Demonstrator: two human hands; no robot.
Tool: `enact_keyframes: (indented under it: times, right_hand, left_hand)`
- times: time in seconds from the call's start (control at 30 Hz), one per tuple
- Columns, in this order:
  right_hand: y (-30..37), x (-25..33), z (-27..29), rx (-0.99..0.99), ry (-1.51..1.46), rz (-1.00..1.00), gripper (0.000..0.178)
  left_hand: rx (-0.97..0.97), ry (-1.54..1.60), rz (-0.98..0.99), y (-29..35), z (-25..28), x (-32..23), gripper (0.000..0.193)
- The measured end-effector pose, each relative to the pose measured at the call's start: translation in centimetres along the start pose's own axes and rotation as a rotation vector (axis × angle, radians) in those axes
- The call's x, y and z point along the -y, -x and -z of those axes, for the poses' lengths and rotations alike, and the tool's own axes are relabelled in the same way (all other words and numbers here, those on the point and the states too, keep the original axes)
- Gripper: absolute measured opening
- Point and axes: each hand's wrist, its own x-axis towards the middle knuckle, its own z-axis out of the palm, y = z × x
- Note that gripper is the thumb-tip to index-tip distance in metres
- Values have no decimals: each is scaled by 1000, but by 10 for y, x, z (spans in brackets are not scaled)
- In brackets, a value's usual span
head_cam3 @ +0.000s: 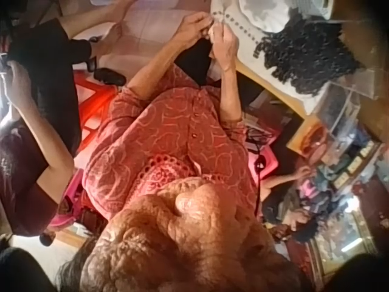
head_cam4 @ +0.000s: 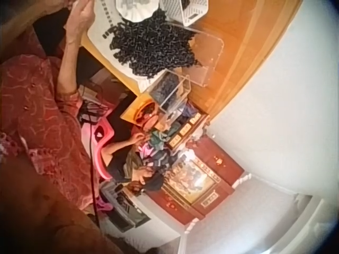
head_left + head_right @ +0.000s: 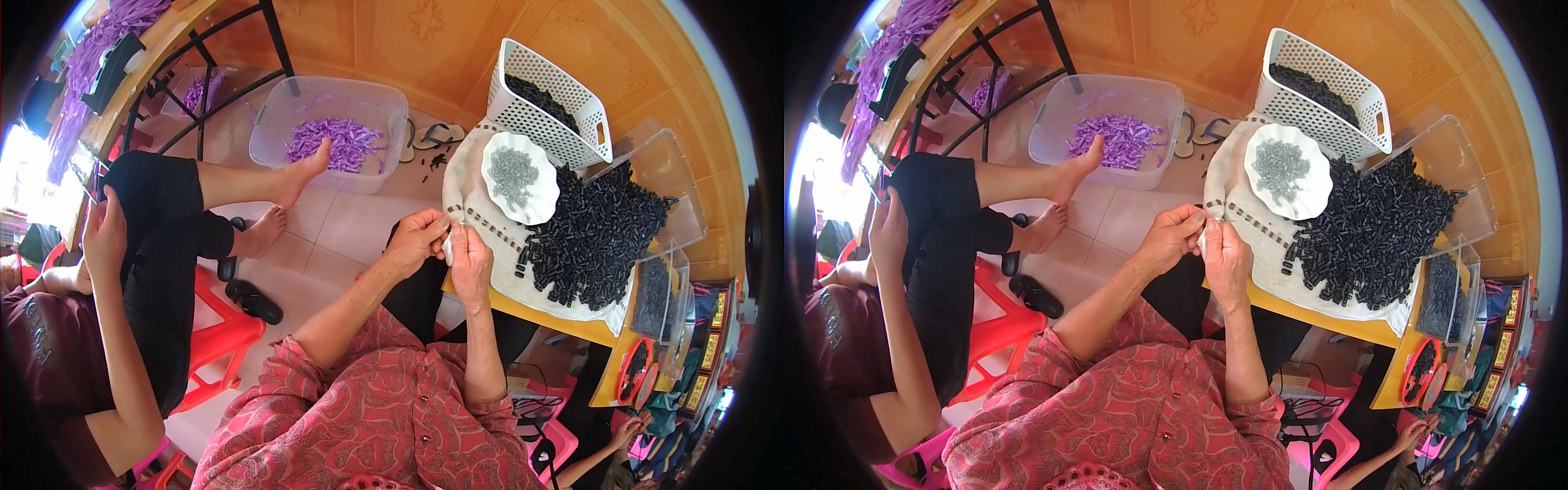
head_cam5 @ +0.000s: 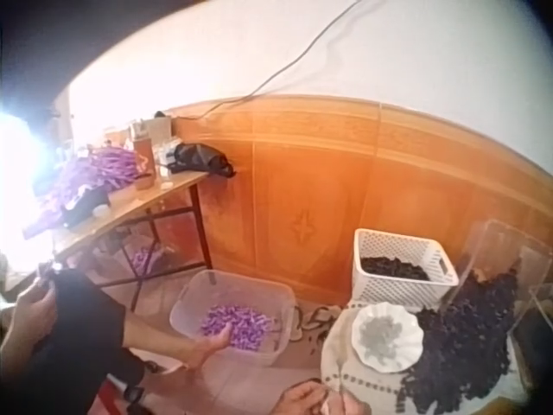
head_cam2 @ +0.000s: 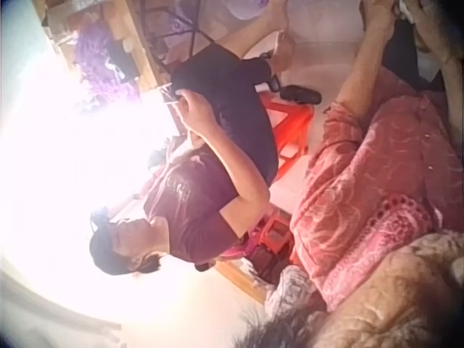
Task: The person assembles plastic cord locks by taking components from the table and fitting the pieces together by hand.
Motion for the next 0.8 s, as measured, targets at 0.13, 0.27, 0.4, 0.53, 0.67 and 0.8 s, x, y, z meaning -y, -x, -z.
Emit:
enact_keyframes:
  times: [0.13,0.27,0.4,0.53,0.67,0.8]
  right_hand:
    - [1,-20,-2,-111,374,264,32]
    - [0,-19,3,-41,48,69,31]
    - [-1,-8,10,92,-273,-176,34]
    - [-2,-6,14,108,-271,-180,35]
    - [-2,-5,14,115,-288,-187,37]
    - [-2,-7,13,103,-175,-213,42]
  left_hand:
    - [-138,-483,-278,3,-6,-3,18]
    - [-39,-22,-35,-2,5,-2,19]
    - [75,196,58,-1,8,-6,21]
    - [114,271,102,0,7,-9,21]
    - [105,229,97,1,4,-13,21]
    - [43,63,65,0,4,-13,19]
